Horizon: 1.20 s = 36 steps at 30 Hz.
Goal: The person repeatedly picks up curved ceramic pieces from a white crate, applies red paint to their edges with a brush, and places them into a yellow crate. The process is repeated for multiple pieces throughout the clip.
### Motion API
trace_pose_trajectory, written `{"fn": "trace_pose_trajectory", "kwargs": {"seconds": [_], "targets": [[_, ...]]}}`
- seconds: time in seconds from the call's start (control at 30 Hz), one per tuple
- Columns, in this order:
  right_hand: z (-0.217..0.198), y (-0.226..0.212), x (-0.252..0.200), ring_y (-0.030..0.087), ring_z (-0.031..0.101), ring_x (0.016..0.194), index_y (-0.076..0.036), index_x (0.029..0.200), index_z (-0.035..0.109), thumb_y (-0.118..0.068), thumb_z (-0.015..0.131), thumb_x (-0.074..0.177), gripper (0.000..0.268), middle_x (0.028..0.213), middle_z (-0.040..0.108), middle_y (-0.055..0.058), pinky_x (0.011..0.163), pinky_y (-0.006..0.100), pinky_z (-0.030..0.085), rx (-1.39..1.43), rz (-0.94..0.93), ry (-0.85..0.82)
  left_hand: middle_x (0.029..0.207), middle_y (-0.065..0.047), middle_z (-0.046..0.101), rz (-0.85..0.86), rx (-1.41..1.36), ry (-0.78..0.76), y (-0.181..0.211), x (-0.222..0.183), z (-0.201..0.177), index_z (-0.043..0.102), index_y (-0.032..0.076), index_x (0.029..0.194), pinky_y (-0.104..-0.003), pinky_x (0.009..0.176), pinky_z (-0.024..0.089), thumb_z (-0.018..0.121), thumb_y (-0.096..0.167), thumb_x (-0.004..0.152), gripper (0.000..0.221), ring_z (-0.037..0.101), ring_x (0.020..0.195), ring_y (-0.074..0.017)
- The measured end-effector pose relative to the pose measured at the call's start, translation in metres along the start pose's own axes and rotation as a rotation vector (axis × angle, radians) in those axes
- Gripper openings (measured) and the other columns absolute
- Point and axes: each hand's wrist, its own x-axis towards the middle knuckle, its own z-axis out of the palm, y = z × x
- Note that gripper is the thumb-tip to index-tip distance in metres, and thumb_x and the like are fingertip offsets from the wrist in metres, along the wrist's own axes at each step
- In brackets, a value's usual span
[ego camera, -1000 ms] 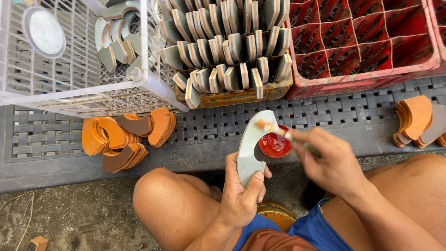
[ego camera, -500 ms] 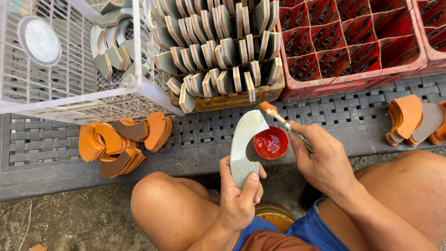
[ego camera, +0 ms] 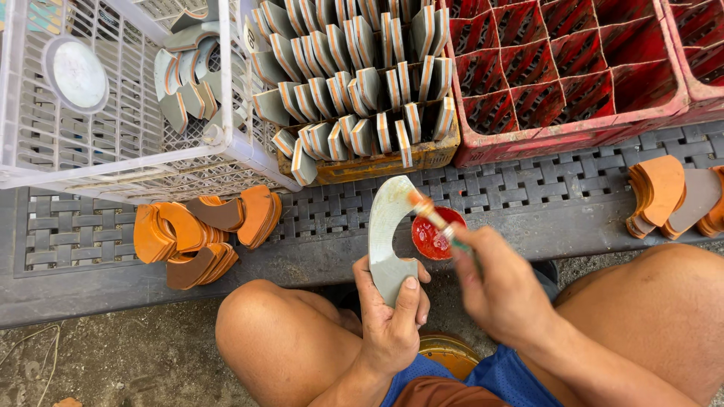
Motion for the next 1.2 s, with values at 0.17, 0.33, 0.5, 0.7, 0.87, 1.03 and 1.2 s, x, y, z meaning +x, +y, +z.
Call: {"fn": "trace_pose_trajectory", "kwargs": {"seconds": [0.17, 0.33, 0.5, 0.7, 0.87, 1.03, 1.2], "targets": [[0.003, 0.003, 0.005, 0.042, 0.069, 0.084, 0.000, 0.119, 0.060, -0.002, 0.067, 0.092, 0.028, 0.094, 0.067, 0.022, 0.068, 0.044, 0.054, -0.052, 0.054, 0.002, 0.107, -0.016, 0.059, -0.021, 0.009, 0.005, 0.000, -0.003, -0.001, 0.028, 0.004, 0.131, -0.021, 0.052, 0.043, 0.049, 0.008, 0.106, 0.033, 0.050, 0.062, -0.0074], [0.001, 0.002, 0.009, 0.038, 0.069, 0.080, -0.001, 0.121, 0.058, -0.001, 0.066, 0.093, 0.028, 0.091, 0.065, 0.020, 0.067, 0.043, 0.054, -0.028, -0.025, 0.022, 0.107, -0.015, 0.058, -0.026, 0.030, 0.001, 0.001, -0.002, 0.001, 0.028, 0.004, 0.132, -0.021, 0.053, 0.044, 0.049, 0.008, 0.106, 0.033, 0.050, 0.063, -0.0073], [0.015, 0.001, 0.005, 0.040, 0.069, 0.084, 0.001, 0.121, 0.058, 0.000, 0.066, 0.092, 0.030, 0.094, 0.066, 0.022, 0.068, 0.043, 0.054, -0.040, -0.066, 0.036, 0.108, -0.015, 0.059, 0.024, 0.085, -0.027, -0.001, -0.007, -0.001, 0.028, 0.004, 0.132, -0.022, 0.056, 0.046, 0.049, 0.007, 0.108, 0.032, 0.051, 0.066, -0.0078], [-0.020, 0.014, 0.016, 0.028, 0.067, 0.070, 0.001, 0.117, 0.065, -0.002, 0.070, 0.094, 0.024, 0.087, 0.066, 0.016, 0.063, 0.037, 0.052, -0.103, 0.053, 0.077, 0.107, -0.016, 0.060, 0.009, 0.055, -0.045, 0.008, -0.004, -0.004, 0.032, 0.003, 0.130, -0.021, 0.053, 0.044, 0.050, 0.006, 0.106, 0.030, 0.050, 0.062, -0.0067], [-0.028, 0.012, 0.013, 0.021, 0.062, 0.061, -0.002, 0.113, 0.073, -0.003, 0.074, 0.089, 0.024, 0.080, 0.065, 0.010, 0.057, 0.033, 0.051, -0.064, 0.017, -0.021, 0.104, -0.015, 0.061, -0.110, -0.023, -0.064, 0.012, -0.004, -0.009, 0.031, 0.003, 0.132, -0.020, 0.051, 0.042, 0.052, 0.006, 0.104, 0.035, 0.048, 0.061, -0.0054], [-0.031, 0.012, 0.020, 0.023, 0.067, 0.062, -0.005, 0.110, 0.075, -0.004, 0.074, 0.082, 0.028, 0.079, 0.067, 0.008, 0.055, 0.034, 0.053, 0.001, -0.108, -0.235, 0.101, -0.012, 0.062, -0.172, 0.058, -0.093, 0.018, -0.002, -0.015, 0.032, 0.003, 0.134, -0.019, 0.050, 0.042, 0.052, 0.007, 0.103, 0.037, 0.048, 0.059, -0.0040], [-0.045, 0.015, 0.027, 0.028, 0.069, 0.062, -0.007, 0.106, 0.076, -0.004, 0.074, 0.076, 0.031, 0.079, 0.069, 0.008, 0.054, 0.037, 0.054, -0.016, -0.130, -0.383, 0.100, -0.011, 0.062, -0.203, 0.057, -0.119, 0.019, 0.000, -0.016, 0.033, 0.002, 0.137, -0.018, 0.050, 0.041, 0.053, 0.008, 0.104, 0.038, 0.047, 0.059, -0.0032]]}}
